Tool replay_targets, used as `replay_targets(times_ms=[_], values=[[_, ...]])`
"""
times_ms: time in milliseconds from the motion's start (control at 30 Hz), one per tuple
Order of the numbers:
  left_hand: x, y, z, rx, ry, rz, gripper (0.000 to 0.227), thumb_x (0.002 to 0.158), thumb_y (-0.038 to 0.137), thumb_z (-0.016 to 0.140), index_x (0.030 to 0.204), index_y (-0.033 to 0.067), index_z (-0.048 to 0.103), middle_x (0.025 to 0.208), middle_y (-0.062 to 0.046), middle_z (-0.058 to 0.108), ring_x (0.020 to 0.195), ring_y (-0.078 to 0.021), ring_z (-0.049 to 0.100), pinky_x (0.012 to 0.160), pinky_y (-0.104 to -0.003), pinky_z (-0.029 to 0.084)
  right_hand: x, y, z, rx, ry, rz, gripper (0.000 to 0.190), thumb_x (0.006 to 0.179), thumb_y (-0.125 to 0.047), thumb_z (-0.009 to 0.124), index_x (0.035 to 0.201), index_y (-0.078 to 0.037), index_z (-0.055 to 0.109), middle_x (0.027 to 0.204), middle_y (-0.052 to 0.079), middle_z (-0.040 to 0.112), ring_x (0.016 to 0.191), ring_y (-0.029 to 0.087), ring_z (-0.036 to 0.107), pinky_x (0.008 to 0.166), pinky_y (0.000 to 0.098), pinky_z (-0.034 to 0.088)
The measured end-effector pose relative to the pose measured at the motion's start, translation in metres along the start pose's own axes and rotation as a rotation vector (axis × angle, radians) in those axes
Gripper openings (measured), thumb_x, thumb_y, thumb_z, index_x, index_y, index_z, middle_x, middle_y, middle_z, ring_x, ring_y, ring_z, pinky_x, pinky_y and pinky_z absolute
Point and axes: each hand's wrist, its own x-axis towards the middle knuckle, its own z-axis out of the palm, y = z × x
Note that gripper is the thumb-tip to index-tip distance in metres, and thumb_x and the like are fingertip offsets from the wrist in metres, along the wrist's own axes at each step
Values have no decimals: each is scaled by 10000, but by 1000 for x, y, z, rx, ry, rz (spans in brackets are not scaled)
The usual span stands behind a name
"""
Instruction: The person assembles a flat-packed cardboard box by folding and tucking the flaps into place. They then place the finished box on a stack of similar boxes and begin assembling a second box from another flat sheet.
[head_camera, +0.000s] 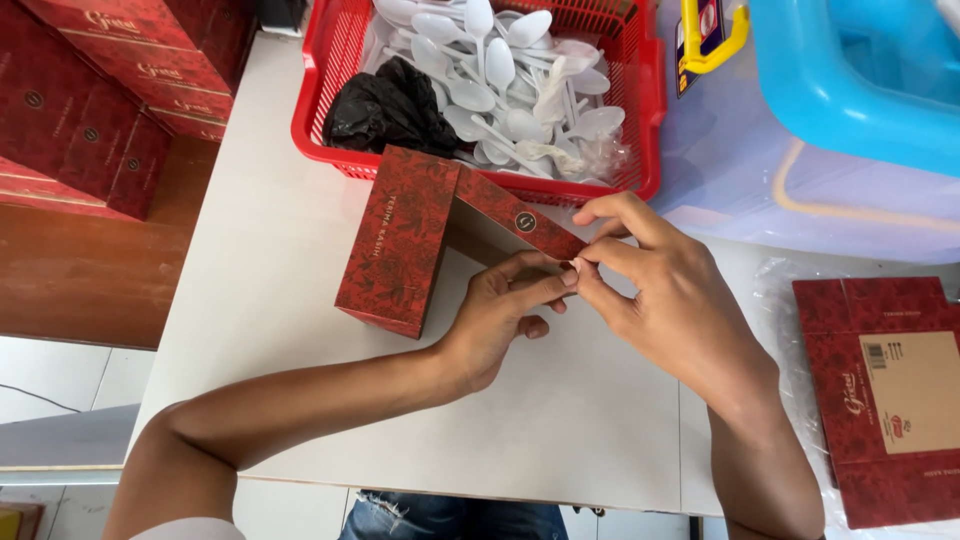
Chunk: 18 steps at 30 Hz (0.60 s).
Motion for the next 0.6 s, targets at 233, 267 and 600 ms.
replay_targets(times_ms=[233, 267, 600], values=[[-1, -2, -4, 7, -64, 97, 168, 850, 202, 784, 960, 129, 679, 901, -43, 766, 711, -111, 588, 564, -237, 357, -2, -3, 0, -83, 13, 1, 168, 973, -66, 655, 829, 17, 674, 1231, 97, 607, 973, 193, 669, 682, 383, 519], [0, -5, -4, 20, -82, 129, 179, 847, 205, 785, 961, 124, 672, 872, -31, 748, 727, -108, 602, 573, -239, 364, -2, -3, -1, -68, 12, -13, 176, 971, -54, 654, 810, 18, 666, 1227, 102, 606, 962, 202, 667, 698, 379, 522], [-2, -1, -3, 9, -67, 139, 213, 876, 166, 725, 1071, 107, 664, 1023, -107, 803, 678, -142, 595, 564, -248, 421, 0, 0, -13, 28, -15, -68, 34, 977, 8, 658, 977, -14, 684, 1268, 159, 588, 908, 187, 732, 807, 347, 555]])
